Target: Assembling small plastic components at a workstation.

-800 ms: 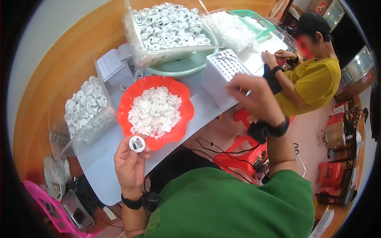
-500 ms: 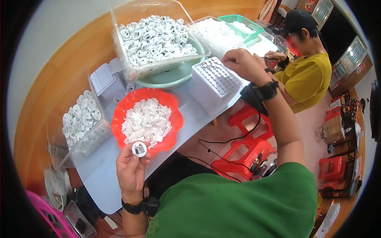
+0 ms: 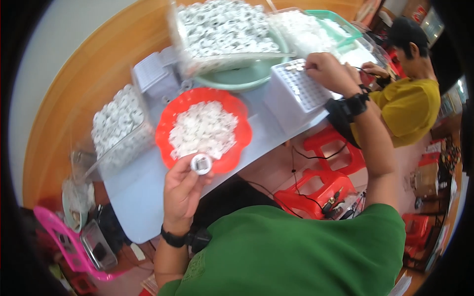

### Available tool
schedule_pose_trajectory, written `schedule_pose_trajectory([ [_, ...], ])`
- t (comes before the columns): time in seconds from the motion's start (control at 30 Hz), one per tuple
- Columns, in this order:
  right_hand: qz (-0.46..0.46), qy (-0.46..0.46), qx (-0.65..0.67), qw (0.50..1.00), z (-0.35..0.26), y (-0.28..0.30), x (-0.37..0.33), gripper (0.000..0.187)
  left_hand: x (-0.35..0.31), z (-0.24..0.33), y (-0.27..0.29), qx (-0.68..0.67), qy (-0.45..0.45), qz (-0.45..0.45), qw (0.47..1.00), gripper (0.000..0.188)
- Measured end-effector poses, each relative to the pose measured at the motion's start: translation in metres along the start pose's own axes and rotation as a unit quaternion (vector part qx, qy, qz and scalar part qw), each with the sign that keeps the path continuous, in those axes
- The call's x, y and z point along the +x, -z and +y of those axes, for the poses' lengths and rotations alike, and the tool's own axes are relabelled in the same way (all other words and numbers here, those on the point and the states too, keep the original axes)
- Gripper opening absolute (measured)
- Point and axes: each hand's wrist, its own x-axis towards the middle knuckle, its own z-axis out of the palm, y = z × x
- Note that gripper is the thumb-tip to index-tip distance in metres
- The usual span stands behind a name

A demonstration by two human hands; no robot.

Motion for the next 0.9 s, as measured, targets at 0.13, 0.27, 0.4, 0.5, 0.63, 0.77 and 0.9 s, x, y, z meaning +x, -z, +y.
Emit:
schedule_pose_trajectory([
  [0.13, 0.011, -0.012, -0.008, 1.000, -0.015, 0.012, -0.010, 0.007, -0.001, -0.003, 0.000, -0.008, 0.017, -0.022, 1.000, 0.034],
  [0.27, 0.036, 0.021, 0.008, 0.999, -0.026, 0.026, -0.023, 0.006, -0.004, -0.005, 0.000, 0.003, 0.009, -0.029, 1.000, 0.034],
  [0.4, 0.064, 0.104, 0.131, 0.984, -0.114, 0.021, -0.057, 0.010, -0.009, -0.010, 0.001, 0.025, -0.004, -0.033, 0.999, 0.037],
  [0.5, 0.074, 0.246, 0.203, 0.945, -0.163, -0.010, -0.074, 0.018, -0.011, -0.012, -0.005, 0.028, -0.007, -0.040, 0.999, 0.037],
  [0.63, 0.128, 0.302, 0.228, 0.917, -0.191, -0.063, -0.087, 0.019, -0.014, -0.014, -0.009, 0.049, -0.018, -0.059, 0.997, 0.033],
  [0.77, 0.139, 0.300, 0.232, 0.915, -0.205, -0.079, -0.092, 0.017, -0.024, -0.016, -0.008, 0.065, -0.031, -0.047, 0.996, 0.037],
  [0.9, 0.105, 0.308, 0.221, 0.919, -0.210, -0.081, -0.094, 0.014, -0.030, -0.016, -0.007, 0.065, -0.039, -0.045, 0.996, 0.033],
])
